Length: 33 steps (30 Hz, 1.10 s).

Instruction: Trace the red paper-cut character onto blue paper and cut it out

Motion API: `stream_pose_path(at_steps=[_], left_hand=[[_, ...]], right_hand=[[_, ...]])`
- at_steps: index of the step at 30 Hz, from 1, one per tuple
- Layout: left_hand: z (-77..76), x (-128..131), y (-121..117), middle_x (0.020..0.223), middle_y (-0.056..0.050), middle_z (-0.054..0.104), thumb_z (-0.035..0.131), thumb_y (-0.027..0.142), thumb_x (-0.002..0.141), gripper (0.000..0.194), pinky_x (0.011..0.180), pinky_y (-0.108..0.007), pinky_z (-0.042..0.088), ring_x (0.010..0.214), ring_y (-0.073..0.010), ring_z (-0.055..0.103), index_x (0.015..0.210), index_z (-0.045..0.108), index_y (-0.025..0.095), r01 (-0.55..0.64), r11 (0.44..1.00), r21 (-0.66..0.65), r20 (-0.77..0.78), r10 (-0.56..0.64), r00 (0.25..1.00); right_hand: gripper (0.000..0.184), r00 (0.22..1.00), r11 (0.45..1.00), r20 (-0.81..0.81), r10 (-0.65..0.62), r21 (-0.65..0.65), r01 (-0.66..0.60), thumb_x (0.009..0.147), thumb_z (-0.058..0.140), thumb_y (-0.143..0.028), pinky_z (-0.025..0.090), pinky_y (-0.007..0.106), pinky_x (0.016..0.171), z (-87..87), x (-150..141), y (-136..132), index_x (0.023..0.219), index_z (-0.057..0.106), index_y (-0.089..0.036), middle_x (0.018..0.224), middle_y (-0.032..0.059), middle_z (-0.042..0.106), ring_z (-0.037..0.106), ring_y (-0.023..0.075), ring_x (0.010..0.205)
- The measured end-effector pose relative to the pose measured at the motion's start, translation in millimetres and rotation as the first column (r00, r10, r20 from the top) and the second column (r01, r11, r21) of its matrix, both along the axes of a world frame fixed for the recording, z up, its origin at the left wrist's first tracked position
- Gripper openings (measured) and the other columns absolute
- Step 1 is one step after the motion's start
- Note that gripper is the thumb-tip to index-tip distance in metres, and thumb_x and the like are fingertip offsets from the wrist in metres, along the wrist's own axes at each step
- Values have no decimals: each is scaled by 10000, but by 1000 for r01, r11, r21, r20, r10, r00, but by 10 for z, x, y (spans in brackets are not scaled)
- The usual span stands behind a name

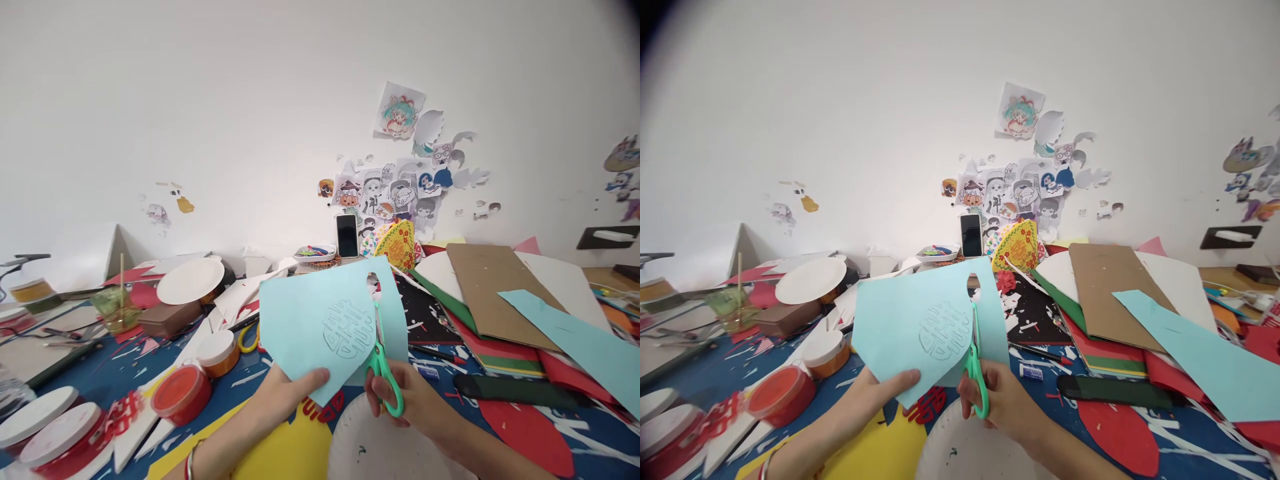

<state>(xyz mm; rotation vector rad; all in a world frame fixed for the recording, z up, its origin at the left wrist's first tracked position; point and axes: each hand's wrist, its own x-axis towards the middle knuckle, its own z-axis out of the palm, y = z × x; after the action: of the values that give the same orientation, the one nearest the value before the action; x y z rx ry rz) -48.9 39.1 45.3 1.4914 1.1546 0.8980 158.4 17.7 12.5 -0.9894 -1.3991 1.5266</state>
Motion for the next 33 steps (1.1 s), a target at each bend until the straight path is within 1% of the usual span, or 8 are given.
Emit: stream_pose_path(at_steps=[3,5,7,12,19,25,27,33], left_hand=[[19,-32,54,848,-56,675,625,357,623,275,708,-303,502,779,-209,606,810,617,155,-34,999,5,-18,34,999],[21,-56,80,662,-18,634,596,323,608,208,563,-270,478,571,-157,558,726,584,151,-43,999,-5,-39,43,998],[22,-71,90,538,16,565,571,315,602,181,494,-251,436,470,-127,493,680,549,153,-48,999,-9,-56,48,997],[37,-80,86,508,20,518,539,297,589,139,536,-237,423,514,-124,480,597,510,161,-42,999,10,-78,42,996],[-51,-130,160,403,33,445,514,293,548,151,395,-214,344,388,-93,393,499,459,161,-12,999,-32,-123,8,992],[-93,-187,228,524,20,535,550,259,543,162,418,-192,369,494,-110,467,655,542,143,25,999,-25,-86,-27,996],[-101,-200,240,514,27,529,555,259,556,178,394,-187,349,474,-105,458,688,562,140,46,998,-40,-84,-49,995],[-133,-222,274,453,47,487,545,242,535,149,350,-174,307,380,-71,386,639,534,136,83,994,-74,-62,-88,994]], right_hand=[[560,1000,1000,12,28,-6,-28,616,640,-668,181,178,370,-27,22,22,722,509,-134,564,-33,510,263,16,399],[528,999,999,13,41,-2,-41,627,658,-636,187,174,365,-72,29,42,702,505,-136,548,-37,506,272,15,389],[515,999,999,21,45,7,-46,638,655,-627,191,174,359,-119,27,61,683,504,-137,533,-38,502,278,15,378],[559,998,998,30,60,21,-60,633,613,-684,189,178,348,-161,17,65,674,499,-138,527,-34,505,270,12,358],[537,996,996,28,88,9,-88,641,627,-663,192,171,346,-129,18,46,689,487,-147,539,-35,506,267,17,375],[609,991,992,38,129,-13,-129,621,563,-739,214,175,344,-78,19,26,702,496,-140,576,-25,524,293,7,341],[617,989,990,40,144,-11,-144,622,554,-745,227,175,351,-56,23,20,705,501,-136,582,-20,531,307,7,345],[609,987,988,38,154,-31,-153,574,609,-732,204,169,346,-35,29,20,659,475,-144,525,-31,508,286,11,356]])
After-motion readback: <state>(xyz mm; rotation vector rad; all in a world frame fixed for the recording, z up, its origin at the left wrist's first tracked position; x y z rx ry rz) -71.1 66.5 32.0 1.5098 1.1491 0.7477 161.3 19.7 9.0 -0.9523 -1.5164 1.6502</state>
